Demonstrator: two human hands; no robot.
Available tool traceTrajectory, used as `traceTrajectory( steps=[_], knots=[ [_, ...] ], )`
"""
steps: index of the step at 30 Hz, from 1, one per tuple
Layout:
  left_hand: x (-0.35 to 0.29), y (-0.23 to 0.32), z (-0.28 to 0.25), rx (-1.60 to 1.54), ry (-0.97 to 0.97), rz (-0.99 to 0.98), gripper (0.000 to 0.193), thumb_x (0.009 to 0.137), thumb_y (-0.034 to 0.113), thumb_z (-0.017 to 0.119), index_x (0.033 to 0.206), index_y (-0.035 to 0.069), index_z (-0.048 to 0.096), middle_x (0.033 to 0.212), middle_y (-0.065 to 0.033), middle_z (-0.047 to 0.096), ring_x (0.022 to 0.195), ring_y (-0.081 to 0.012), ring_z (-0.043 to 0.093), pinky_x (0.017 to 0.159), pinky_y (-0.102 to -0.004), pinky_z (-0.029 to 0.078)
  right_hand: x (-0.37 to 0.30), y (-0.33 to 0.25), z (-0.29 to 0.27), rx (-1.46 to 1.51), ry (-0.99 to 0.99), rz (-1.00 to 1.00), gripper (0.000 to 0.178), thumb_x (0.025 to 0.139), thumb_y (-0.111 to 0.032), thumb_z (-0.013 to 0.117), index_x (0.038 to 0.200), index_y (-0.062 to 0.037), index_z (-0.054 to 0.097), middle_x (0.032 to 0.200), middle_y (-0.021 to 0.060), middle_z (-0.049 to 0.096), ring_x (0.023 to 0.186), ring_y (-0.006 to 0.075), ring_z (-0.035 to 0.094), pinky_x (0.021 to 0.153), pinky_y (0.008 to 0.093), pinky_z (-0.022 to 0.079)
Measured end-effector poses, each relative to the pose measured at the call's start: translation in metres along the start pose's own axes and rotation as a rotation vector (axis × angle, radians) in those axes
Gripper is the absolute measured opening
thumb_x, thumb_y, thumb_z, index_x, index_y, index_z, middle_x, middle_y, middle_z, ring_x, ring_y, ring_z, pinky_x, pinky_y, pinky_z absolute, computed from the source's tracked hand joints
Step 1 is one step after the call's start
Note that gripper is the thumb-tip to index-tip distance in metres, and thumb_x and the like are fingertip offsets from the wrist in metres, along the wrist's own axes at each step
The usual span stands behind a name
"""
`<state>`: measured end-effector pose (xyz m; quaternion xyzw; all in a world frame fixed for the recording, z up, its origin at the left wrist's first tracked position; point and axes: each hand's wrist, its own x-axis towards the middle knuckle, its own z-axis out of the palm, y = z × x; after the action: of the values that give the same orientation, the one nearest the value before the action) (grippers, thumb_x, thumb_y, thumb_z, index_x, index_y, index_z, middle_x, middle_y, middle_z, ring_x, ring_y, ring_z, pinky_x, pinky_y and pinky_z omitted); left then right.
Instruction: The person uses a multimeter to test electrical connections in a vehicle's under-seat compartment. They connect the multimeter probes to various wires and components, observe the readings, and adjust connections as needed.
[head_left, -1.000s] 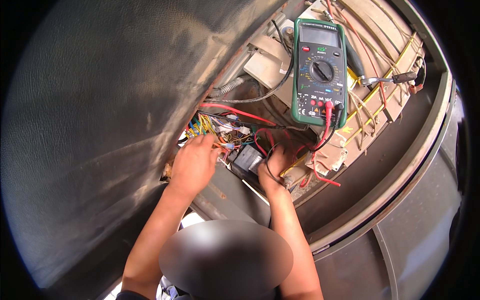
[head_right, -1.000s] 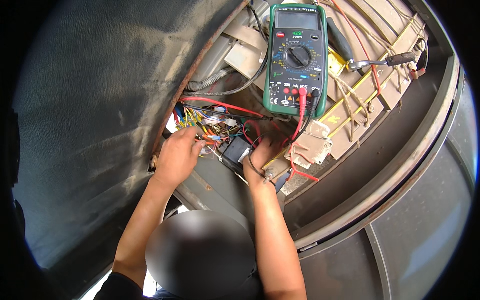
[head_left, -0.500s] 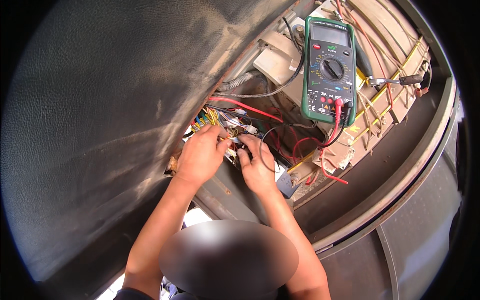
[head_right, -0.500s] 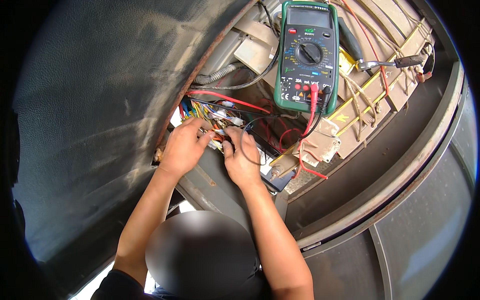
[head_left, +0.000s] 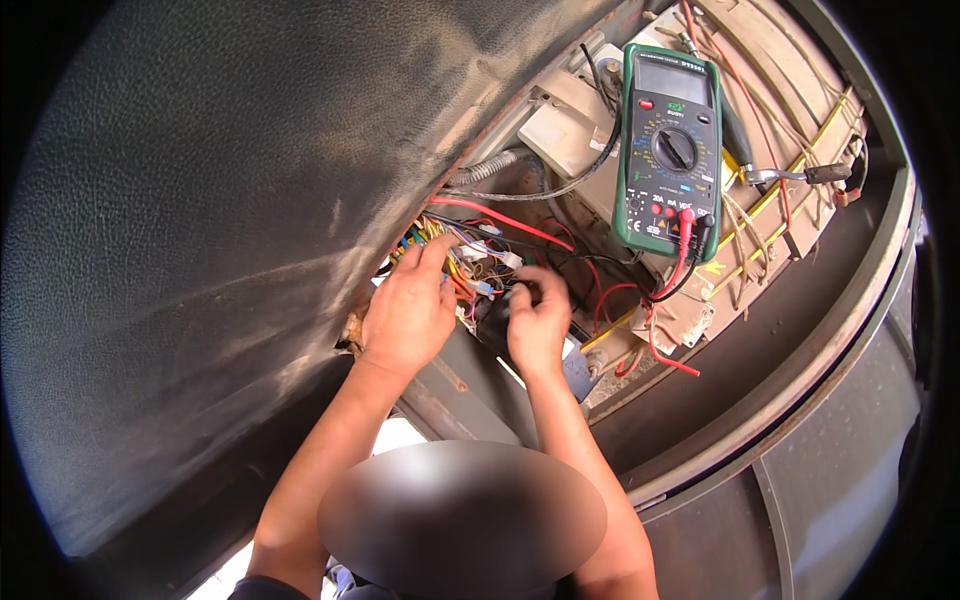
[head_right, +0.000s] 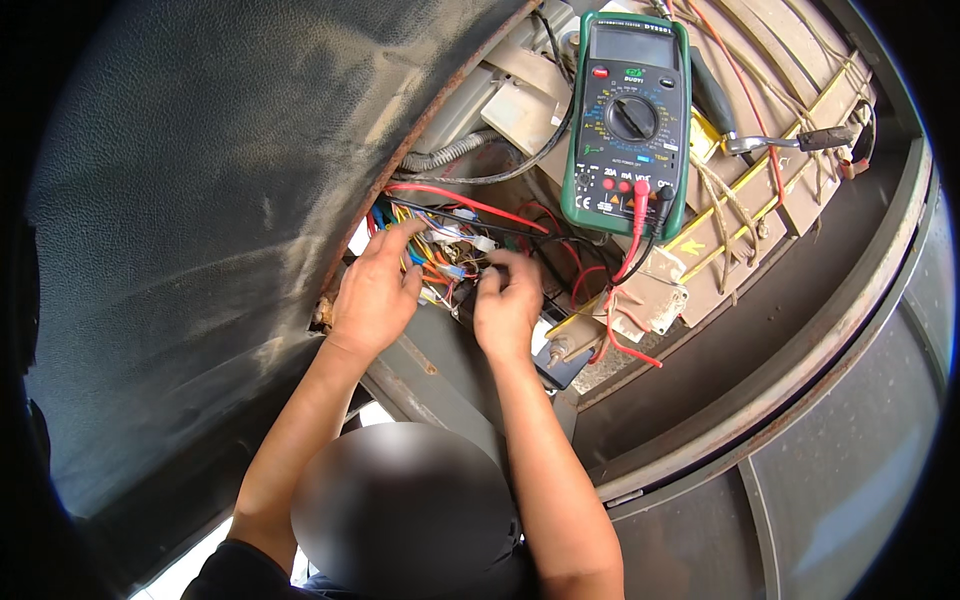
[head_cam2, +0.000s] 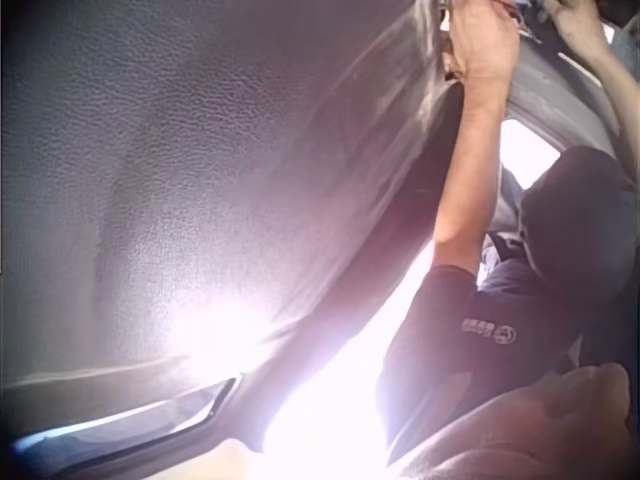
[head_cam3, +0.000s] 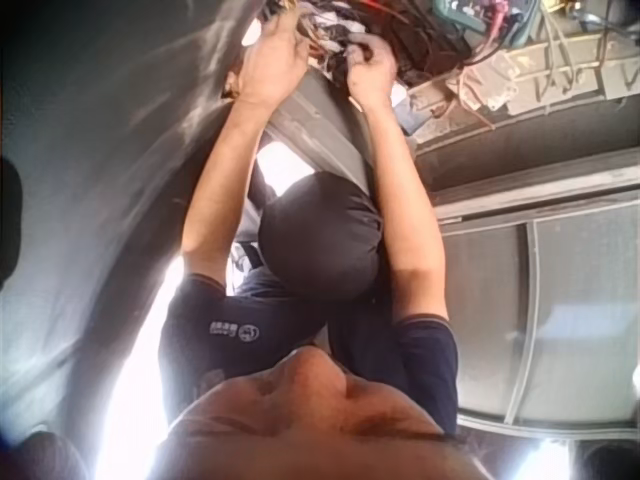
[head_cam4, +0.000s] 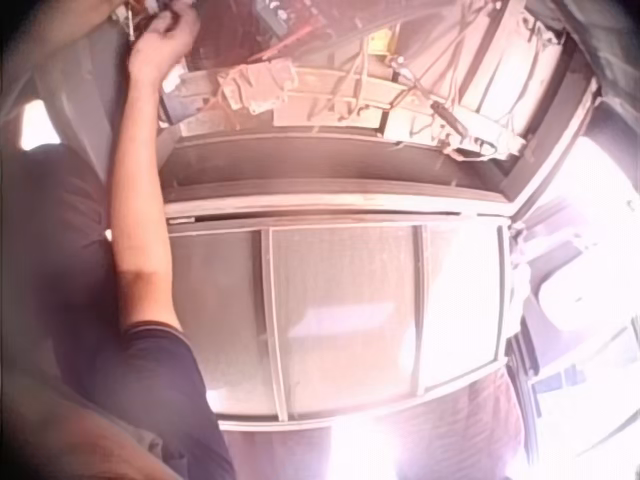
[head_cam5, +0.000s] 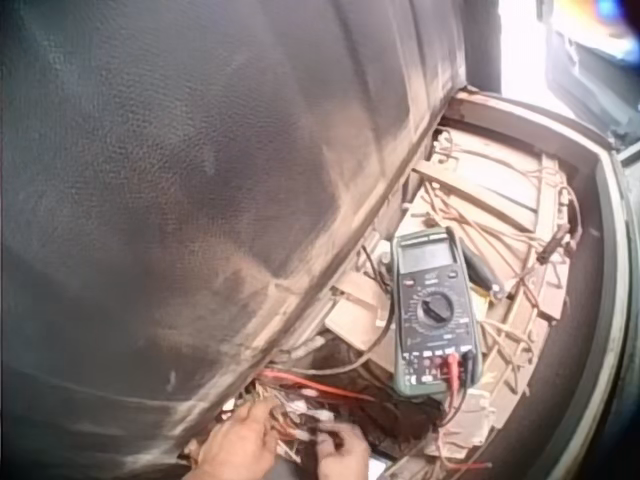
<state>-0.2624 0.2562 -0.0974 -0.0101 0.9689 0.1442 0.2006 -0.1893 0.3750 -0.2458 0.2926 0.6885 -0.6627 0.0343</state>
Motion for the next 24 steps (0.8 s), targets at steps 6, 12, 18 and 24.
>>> traceTrajectory(
  steps=[6,12,18,24],
  knots=[
    [-0.002,-0.005,0.002,0.119,-0.018,0.041,0.035,0.093,0.009,0.071,0.129,0.01,0.069,0.118,-0.0172,0.064,0.105,-0.0389,0.067,0.093,-0.0505,0.054,0.014,-0.014,-0.006,-0.004,-0.101,0.002,0.028,0.089,-0.002,0.077,0.116,0.0006,0.069,0.111,0.0151,0.069,0.086,0.0234,0.066,0.083,0.0382,0.055],
    [-0.002,0.008,0.0,0.236,0.123,0.385,0.042,0.088,0.001,0.072,0.129,0.007,0.066,0.132,-0.0138,0.059,0.114,-0.0386,0.059,0.1,-0.0489,0.05,-0.003,-0.018,0.0,0.219,-0.199,0.087,0.017,0.094,-0.005,0.078,0.109,0.0007,0.071,0.079,0.0052,0.066,0.073,0.0123,0.058,0.071,0.0318,0.051],
    [0.013,0.009,-0.005,0.235,-0.179,0.476,0.037,0.092,0.012,0.073,0.128,0.009,0.068,0.13,-0.0125,0.067,0.113,-0.0373,0.062,0.097,-0.0472,0.052,0.001,-0.018,-0.005,0.084,-0.339,0.082,0.022,0.09,-0.003,0.079,0.11,0.0016,0.072,0.082,0.0089,0.067,0.072,0.0167,0.059,0.07,0.0354,0.051],
    [0.025,-0.017,0.012,0.053,-0.27,0.179,0.015,0.103,0.016,0.065,0.102,0.002,0.07,0.087,-0.0158,0.074,0.077,-0.0371,0.071,0.075,-0.0495,0.056,-0.003,-0.024,-0.002,0.211,-0.294,0.092,0.022,0.091,-0.001,0.076,0.113,0.0,0.074,0.096,0.0137,0.072,0.08,0.0236,0.065,0.08,0.0367,0.055]
  ],
)
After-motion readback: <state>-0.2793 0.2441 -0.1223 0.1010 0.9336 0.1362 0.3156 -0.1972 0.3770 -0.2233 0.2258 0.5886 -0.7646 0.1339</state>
